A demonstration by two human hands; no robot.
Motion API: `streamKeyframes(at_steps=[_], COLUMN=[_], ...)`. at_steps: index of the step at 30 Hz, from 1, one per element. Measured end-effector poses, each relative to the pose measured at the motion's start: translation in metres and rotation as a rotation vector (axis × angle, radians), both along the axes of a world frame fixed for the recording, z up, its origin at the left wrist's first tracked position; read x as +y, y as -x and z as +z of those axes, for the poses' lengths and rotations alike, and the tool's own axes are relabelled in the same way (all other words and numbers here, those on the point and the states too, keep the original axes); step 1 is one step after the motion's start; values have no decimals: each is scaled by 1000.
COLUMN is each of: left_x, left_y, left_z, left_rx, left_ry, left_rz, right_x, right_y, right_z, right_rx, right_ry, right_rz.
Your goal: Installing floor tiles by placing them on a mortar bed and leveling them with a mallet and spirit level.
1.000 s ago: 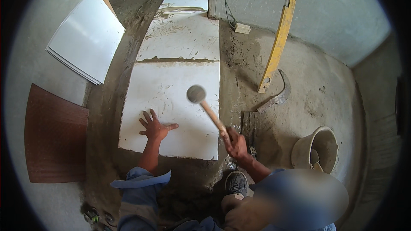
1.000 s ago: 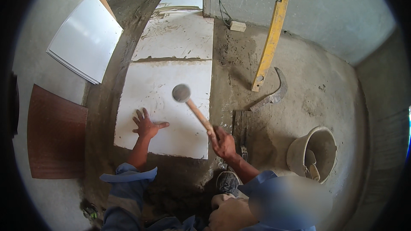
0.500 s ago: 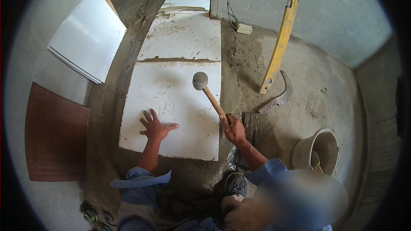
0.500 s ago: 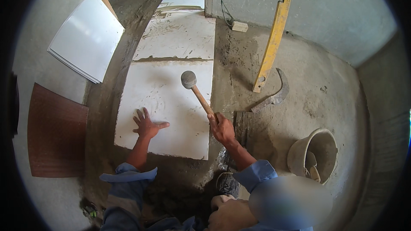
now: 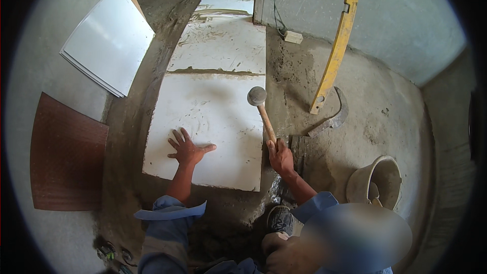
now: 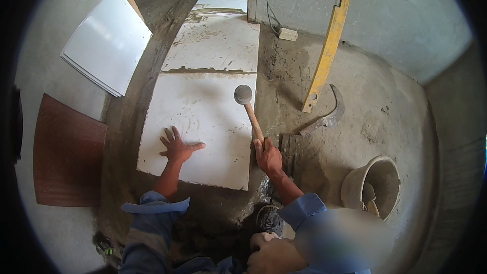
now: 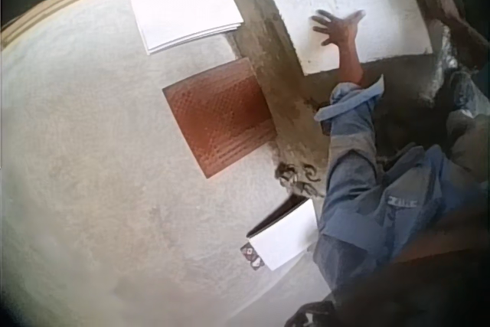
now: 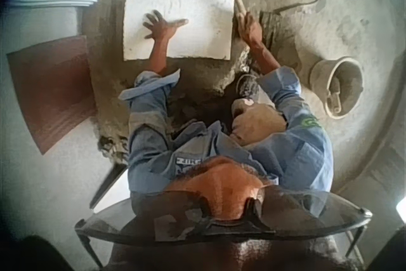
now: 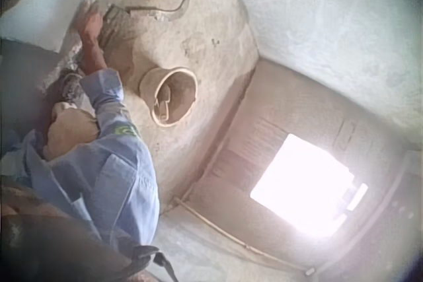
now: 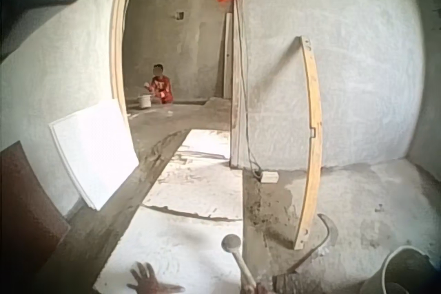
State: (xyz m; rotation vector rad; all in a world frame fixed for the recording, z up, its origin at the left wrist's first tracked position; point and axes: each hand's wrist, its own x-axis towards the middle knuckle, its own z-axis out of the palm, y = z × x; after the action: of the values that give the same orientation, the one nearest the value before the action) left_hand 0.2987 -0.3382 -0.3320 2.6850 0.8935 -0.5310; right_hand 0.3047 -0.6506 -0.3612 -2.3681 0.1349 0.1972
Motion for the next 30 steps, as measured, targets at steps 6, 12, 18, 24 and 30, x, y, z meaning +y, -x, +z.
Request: streamKeyframes(at_steps=[6, 12, 18, 24, 30], left_x=[6, 0, 31, 30, 31], left_y=[2, 0, 11, 9, 1], left_z=[-2, 6, 17, 18, 19], left_rx=[-56, -61, 34, 9, 27], left_ry=[-9, -9, 71, 92, 111], left_rz=[20, -1, -133, -116, -107], right_x=[4, 7, 16, 33, 45], right_y=[9, 53, 68, 58, 47], right_z=[21, 62, 56, 26, 12], right_rx=[-122, -104, -173, -508, -251], right_ry=[-139, -278, -364, -237, -46], right_rz=[99, 137, 271, 458, 456])
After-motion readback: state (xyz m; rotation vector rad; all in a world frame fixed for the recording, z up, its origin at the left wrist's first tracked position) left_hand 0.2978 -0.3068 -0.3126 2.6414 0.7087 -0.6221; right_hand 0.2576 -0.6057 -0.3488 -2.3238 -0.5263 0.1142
